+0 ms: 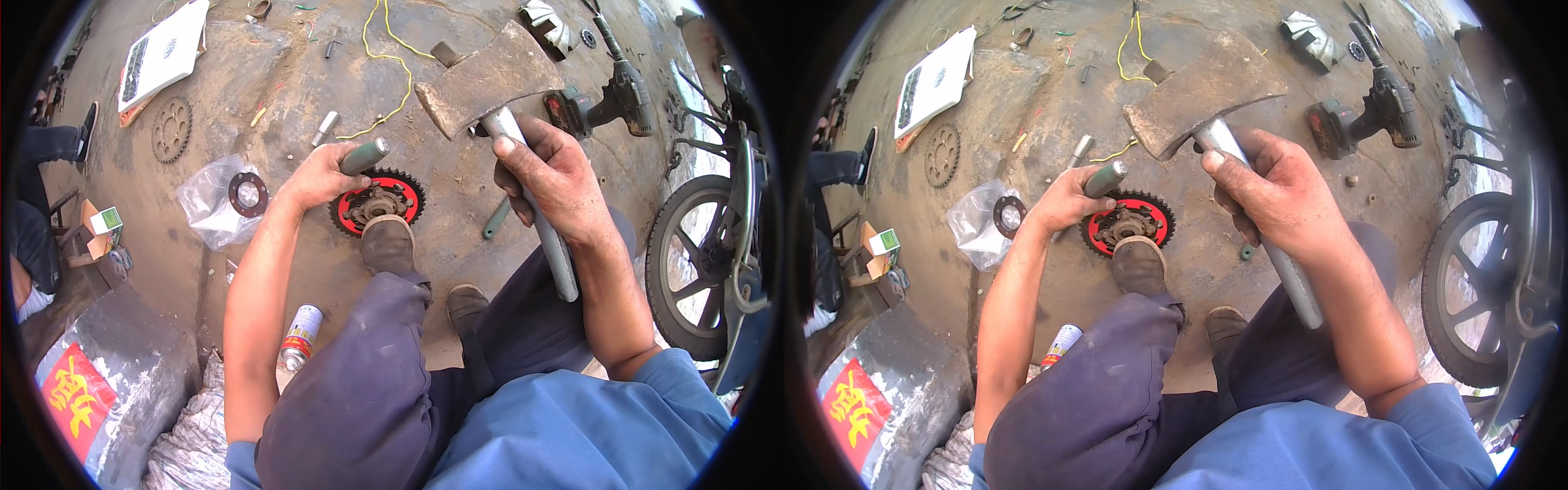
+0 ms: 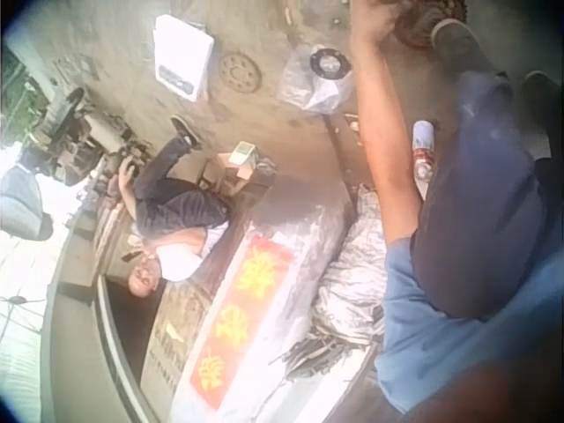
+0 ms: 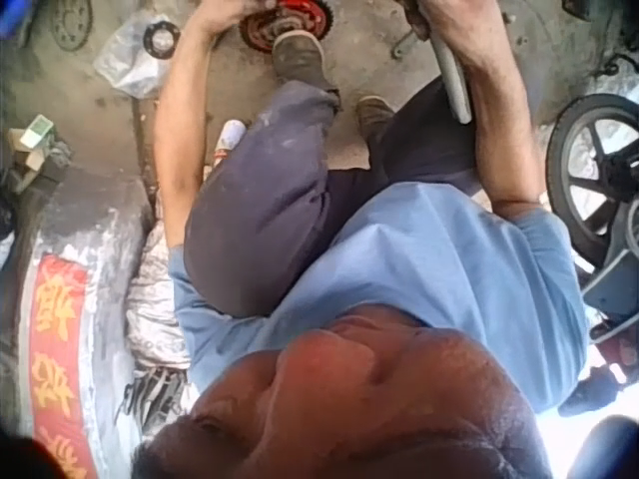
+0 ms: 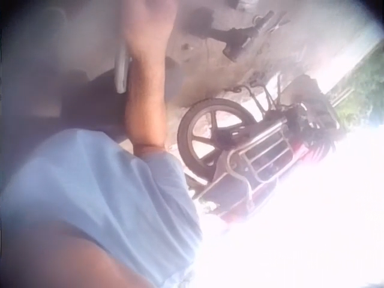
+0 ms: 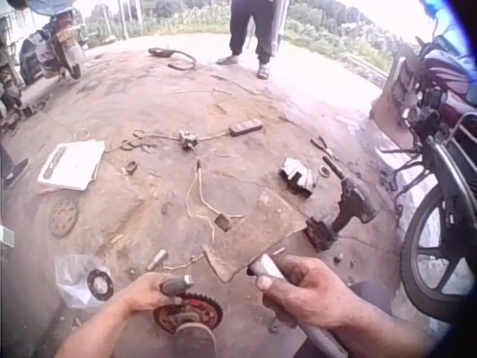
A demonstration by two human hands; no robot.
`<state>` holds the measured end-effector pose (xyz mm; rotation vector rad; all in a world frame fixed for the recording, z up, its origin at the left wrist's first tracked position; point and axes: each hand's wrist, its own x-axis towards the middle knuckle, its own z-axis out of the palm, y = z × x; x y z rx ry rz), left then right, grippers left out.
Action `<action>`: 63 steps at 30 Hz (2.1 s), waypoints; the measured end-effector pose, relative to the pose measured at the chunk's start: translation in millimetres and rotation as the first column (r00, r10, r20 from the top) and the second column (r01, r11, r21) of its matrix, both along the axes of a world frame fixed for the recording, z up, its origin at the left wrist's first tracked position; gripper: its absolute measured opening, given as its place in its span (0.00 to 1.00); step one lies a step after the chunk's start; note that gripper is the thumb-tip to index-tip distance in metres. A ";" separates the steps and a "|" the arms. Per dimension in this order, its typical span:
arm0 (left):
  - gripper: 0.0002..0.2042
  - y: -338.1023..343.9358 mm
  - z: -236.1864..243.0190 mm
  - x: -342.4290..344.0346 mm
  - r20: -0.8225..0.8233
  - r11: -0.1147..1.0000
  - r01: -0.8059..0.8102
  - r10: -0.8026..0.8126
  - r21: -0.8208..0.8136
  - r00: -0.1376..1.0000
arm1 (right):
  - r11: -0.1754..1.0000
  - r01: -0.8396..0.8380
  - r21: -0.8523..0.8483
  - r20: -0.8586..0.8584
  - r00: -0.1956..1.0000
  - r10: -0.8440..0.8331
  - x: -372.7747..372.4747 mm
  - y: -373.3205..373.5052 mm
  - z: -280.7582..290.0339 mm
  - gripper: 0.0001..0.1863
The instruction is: The person works on a motorcycle sprocket assembly by tightening fasteners with an electric impact wrench, tapping a screwdriver against the assembly with a hatchet, and inserting a metal component into the center hub by hand.
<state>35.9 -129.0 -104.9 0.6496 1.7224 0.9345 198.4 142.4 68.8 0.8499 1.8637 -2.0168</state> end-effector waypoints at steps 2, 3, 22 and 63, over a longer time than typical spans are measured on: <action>0.19 2.6 -0.4 -1.0 0.028 1.000 0.003 -0.002 -0.031 1.000 | 1.000 -0.004 -0.004 0.004 1.000 0.004 0.0 4.7 -0.1 0.15; 0.19 5.9 0.2 -1.0 0.057 0.999 0.017 -0.014 -0.043 0.998 | 1.000 0.012 -0.010 0.011 1.000 -0.012 -0.4 6.0 -0.9 0.15; 0.08 28.9 138.9 29.5 0.332 0.265 -0.850 0.835 0.455 0.438 | 0.999 0.032 0.028 -0.121 0.992 -0.028 -30.8 8.2 -5.0 0.15; 0.09 63.0 104.2 7.6 0.521 0.115 -0.870 0.760 0.479 0.387 | 0.342 -0.542 0.767 0.039 0.573 0.819 -122.0 6.6 116.9 0.24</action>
